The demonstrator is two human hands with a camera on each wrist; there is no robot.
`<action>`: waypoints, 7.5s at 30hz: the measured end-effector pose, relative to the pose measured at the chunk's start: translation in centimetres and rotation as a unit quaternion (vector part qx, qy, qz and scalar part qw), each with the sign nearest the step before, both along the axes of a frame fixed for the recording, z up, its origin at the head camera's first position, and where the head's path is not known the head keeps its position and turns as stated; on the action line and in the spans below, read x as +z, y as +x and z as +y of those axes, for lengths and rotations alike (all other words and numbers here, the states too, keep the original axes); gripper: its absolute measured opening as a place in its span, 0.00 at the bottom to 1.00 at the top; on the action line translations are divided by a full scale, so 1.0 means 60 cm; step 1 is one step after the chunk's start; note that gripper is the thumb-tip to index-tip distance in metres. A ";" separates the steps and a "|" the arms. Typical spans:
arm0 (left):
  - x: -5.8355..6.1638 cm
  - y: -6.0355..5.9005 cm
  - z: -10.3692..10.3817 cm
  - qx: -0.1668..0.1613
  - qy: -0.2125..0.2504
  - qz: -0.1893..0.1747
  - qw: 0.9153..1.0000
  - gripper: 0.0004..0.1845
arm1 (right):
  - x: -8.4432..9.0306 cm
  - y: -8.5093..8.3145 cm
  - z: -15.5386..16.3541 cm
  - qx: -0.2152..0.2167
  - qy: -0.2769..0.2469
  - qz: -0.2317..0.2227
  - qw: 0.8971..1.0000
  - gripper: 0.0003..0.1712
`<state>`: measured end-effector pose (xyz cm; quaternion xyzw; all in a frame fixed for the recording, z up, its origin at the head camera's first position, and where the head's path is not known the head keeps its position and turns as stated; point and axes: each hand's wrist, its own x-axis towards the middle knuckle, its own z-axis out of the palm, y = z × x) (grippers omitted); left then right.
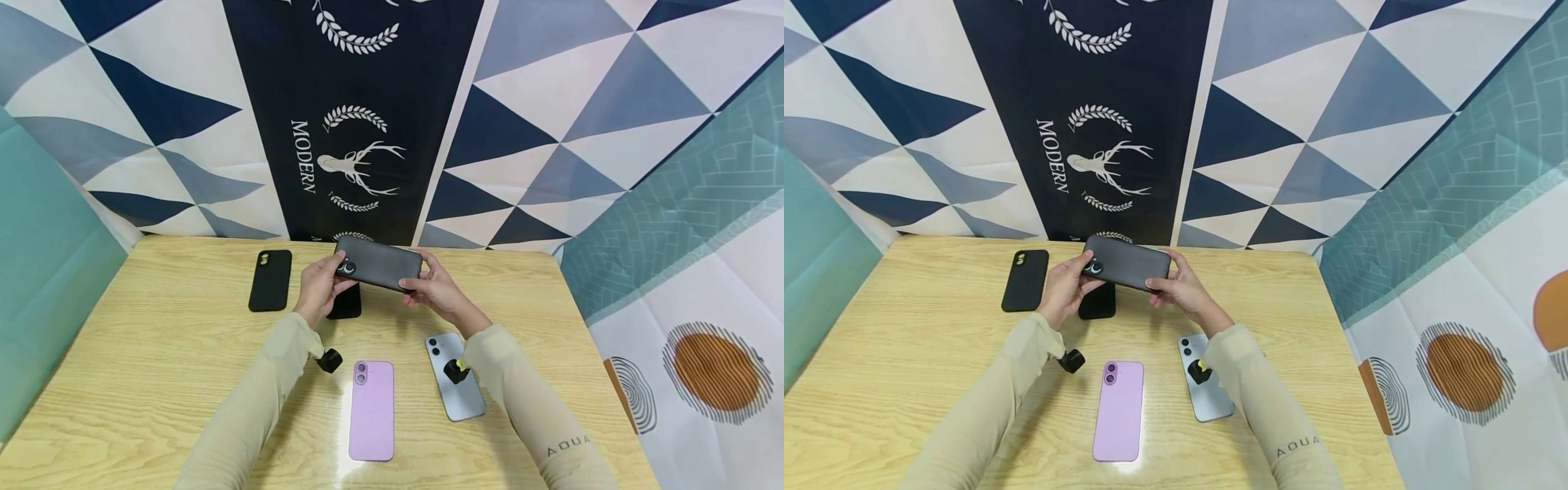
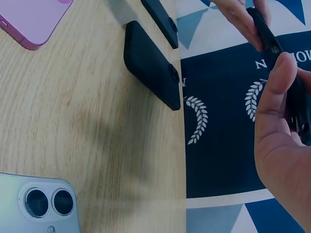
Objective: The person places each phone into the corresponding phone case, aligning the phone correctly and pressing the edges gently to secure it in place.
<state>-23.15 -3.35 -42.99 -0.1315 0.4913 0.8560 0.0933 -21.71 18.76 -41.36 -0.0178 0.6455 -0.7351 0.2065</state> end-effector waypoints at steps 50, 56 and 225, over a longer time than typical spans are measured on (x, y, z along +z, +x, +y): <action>-0.012 0.033 0.048 -0.122 0.008 0.037 0.992 0.02 | 0.002 -0.002 -0.024 -0.124 -0.052 -0.027 0.991 0.06; -0.010 0.028 0.050 -0.086 0.001 0.015 0.996 0.05 | -0.004 0.000 -0.029 -0.113 -0.060 -0.032 0.991 0.04; 0.011 0.038 -0.006 -0.243 -0.049 0.046 0.968 0.12 | -0.021 0.010 -0.076 0.029 -0.014 -0.009 0.999 0.26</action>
